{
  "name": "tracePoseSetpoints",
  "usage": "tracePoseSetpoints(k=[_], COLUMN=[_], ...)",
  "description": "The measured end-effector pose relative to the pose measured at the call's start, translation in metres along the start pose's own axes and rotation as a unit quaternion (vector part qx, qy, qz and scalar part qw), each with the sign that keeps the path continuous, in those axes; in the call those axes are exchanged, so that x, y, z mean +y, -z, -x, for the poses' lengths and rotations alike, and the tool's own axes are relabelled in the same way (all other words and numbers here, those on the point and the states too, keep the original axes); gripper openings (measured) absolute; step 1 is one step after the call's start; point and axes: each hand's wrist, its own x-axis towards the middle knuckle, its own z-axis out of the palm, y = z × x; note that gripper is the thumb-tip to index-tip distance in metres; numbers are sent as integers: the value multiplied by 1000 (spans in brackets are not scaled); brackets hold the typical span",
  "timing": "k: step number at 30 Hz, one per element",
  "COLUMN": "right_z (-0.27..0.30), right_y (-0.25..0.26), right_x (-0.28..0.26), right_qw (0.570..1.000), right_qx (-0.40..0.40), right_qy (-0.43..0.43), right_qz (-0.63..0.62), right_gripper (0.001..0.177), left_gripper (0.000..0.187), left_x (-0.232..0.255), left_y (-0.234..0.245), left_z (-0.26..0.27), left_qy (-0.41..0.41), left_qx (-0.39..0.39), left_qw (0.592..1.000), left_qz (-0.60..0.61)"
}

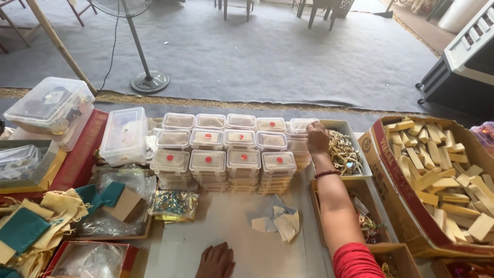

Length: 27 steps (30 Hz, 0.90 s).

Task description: The person cleans a gold-colored necklace with a white cloth on a table. They then place the necklace into a small plastic container, close the lid, and set it aside. The person repeats this process with a second necklace, cleaning it and placing it into a container.

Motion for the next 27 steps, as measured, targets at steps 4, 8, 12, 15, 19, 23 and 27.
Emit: tracePoseSetpoints(k=[4, 8, 12, 15, 19, 23, 27], right_z=[-1, 2, 40, 150, 346, 487, 517], right_y=[-34, -25, 22, 83, 168, 268, 363], right_x=[3, -3, -31, -56, -61, -50, -89], right_qw=[1000, 996, 977, 934, 842, 587, 475], right_qx=[-27, -44, 131, 22, -341, -683, -715], right_qy=[-3, -18, -27, 26, 300, 200, -241], right_qz=[-4, -70, -168, -355, -292, -386, -453], right_gripper=[10, 22, 35, 20, 5, 21, 37], left_gripper=[45, 45, 46, 42, 41, 43, 44], left_x=[-3, -1, 18, 36, 48, 52, 55], left_y=[-9, -3, 30, 55, 75, 81, 77], left_z=[2, -3, -10, -19, -28, -28, -29], left_qy=[28, 50, 35, 32, 26, 19, 31], left_qx=[-13, -59, -46, -26, -48, -36, -19], left_qw=[999, 997, 998, 999, 998, 999, 999], left_qz=[14, 15, 10, 4, -11, -25, -33])
